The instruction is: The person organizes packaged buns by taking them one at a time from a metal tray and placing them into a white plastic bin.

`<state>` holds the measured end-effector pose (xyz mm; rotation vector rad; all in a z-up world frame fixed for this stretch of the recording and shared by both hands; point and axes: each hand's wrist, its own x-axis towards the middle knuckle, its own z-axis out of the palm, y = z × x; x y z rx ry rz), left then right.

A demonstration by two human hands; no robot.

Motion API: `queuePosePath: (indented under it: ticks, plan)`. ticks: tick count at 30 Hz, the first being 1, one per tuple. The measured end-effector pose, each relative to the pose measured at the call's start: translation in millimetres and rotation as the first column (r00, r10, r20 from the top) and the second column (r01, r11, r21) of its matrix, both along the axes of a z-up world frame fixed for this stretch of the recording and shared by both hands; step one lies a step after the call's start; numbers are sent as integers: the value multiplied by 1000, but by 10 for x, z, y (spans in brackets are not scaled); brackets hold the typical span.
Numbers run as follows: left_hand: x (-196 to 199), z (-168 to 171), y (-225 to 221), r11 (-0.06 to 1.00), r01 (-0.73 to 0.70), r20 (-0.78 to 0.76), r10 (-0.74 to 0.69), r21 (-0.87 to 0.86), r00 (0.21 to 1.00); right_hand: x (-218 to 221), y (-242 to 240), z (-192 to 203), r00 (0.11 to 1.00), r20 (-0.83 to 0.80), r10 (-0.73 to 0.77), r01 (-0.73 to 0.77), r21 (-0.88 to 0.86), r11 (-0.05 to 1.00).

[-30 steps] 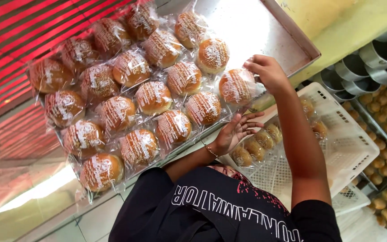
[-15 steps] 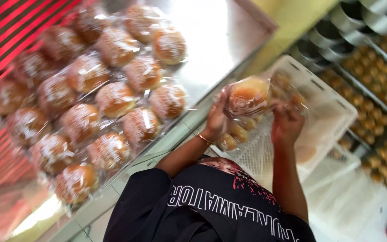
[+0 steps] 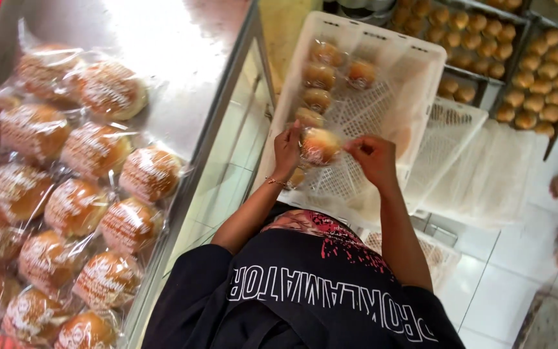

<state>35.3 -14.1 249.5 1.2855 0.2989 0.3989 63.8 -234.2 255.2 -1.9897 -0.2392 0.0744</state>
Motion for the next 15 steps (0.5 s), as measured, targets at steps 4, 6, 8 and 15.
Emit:
queuePosePath:
  ticks: [4, 6, 8, 15]
  plan:
    - [120, -601, -93, 973, 111, -22, -108, 203, 994, -155, -249, -426, 958, -270, -94, 149, 191, 970]
    - [188, -704, -150, 952, 174, -50, -167, 253, 985, -148, -386, -501, 900, -419, -116, 237, 250, 939]
    - [282, -762, -189, 896, 297, -98, -281, 331, 955, -42, -555, -550, 852, -514, -98, 323, 370, 871]
    - [654, -927, -292, 653, 492, -269, -418, 575, 868, 867, -853, -773, 960, -175, -217, 217, -16, 976]
